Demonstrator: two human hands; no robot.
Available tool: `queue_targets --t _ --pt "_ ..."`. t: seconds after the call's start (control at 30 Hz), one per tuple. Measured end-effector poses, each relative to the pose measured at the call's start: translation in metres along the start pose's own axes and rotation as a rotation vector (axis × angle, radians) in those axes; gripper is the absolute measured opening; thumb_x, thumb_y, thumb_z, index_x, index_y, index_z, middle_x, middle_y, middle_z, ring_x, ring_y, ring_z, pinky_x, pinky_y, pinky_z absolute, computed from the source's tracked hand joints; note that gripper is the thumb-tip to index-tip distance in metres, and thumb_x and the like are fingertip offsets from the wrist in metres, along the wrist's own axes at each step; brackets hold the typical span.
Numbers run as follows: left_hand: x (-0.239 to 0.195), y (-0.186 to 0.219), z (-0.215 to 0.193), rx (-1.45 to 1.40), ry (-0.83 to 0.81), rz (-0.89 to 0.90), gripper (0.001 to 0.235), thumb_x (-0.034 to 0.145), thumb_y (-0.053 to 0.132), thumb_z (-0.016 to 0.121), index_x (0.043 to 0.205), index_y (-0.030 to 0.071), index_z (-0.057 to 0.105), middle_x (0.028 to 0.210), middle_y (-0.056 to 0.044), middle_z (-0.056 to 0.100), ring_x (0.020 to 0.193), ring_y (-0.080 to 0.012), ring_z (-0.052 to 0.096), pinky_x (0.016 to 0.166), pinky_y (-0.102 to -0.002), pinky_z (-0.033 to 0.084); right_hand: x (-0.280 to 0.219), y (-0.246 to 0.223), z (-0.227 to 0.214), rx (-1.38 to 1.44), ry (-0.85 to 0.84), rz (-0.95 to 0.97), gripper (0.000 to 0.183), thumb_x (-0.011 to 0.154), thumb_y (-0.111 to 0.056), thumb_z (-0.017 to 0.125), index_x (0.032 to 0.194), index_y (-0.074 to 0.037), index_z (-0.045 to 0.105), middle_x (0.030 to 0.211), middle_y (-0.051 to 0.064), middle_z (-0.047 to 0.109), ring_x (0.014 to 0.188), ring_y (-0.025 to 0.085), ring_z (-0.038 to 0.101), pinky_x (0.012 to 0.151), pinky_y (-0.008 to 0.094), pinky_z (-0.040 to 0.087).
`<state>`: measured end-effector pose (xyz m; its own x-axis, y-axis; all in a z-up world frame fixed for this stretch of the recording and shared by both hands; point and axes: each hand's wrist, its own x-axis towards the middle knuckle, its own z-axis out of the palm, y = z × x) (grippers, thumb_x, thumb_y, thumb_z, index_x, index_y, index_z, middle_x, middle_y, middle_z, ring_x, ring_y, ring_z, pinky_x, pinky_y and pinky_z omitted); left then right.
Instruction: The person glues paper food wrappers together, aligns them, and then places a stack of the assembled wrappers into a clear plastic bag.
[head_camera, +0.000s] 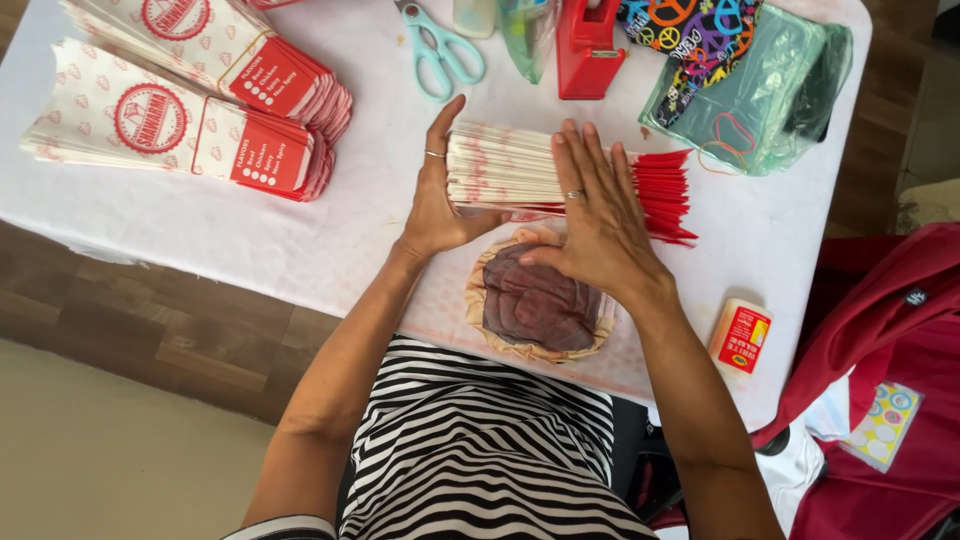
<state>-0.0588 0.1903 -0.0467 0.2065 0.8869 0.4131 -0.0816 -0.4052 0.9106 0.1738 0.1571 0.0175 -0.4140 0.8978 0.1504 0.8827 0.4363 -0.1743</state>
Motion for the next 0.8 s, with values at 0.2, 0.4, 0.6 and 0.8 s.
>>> queue_targets --t 0.2,0.4,0.6,0.8 --pt "0.001 -0.011 0.002 -0.035 0.025 0.063 0.108 0.08 0.027 0.089 0.161 0.009 0.019 0.156 -0.012 0.038 0.143 -0.0256 0.045 0.125 -0.04 0.035 0.004 0.015 0.001 -0.039 0.013 0.044 0.149 0.078 -0.082 0.085 0.165 -0.001 -0.002 0.174 0.021 -0.004 0.164 0.038 -0.002 0.134 0.061 0.0" --pt "0.001 -0.01 0.005 -0.025 0.027 -0.02 0.112 0.081 0.009 0.087 0.163 0.012 0.011 0.107 -0.003 0.061 0.109 -0.0183 0.06 0.108 -0.034 0.048 0.003 0.035 -0.001 0.058 -0.044 0.013 0.161 0.064 -0.06 0.104 0.167 -0.008 -0.008 0.173 0.021 -0.014 0.163 0.042 -0.01 0.131 0.063 -0.009" --pt "0.002 -0.011 0.006 -0.113 0.006 -0.005 0.112 0.082 0.014 0.091 0.163 0.014 0.014 0.119 -0.006 0.059 0.107 -0.0175 0.061 0.106 -0.034 0.05 0.006 0.041 -0.006 0.071 -0.148 -0.066 0.146 0.059 -0.05 0.097 0.163 -0.001 0.007 0.173 0.021 0.014 0.161 0.036 0.009 0.127 0.057 -0.003" --pt "0.002 0.0 0.004 -0.011 0.023 -0.115 0.107 0.083 0.01 0.09 0.161 0.014 0.016 0.101 -0.004 0.067 0.092 -0.015 0.066 0.094 -0.031 0.055 0.002 0.072 0.005 0.028 -0.105 0.036 0.101 0.065 -0.036 0.092 0.148 -0.003 0.045 0.132 0.022 0.054 0.128 0.04 0.047 0.12 0.055 0.016"
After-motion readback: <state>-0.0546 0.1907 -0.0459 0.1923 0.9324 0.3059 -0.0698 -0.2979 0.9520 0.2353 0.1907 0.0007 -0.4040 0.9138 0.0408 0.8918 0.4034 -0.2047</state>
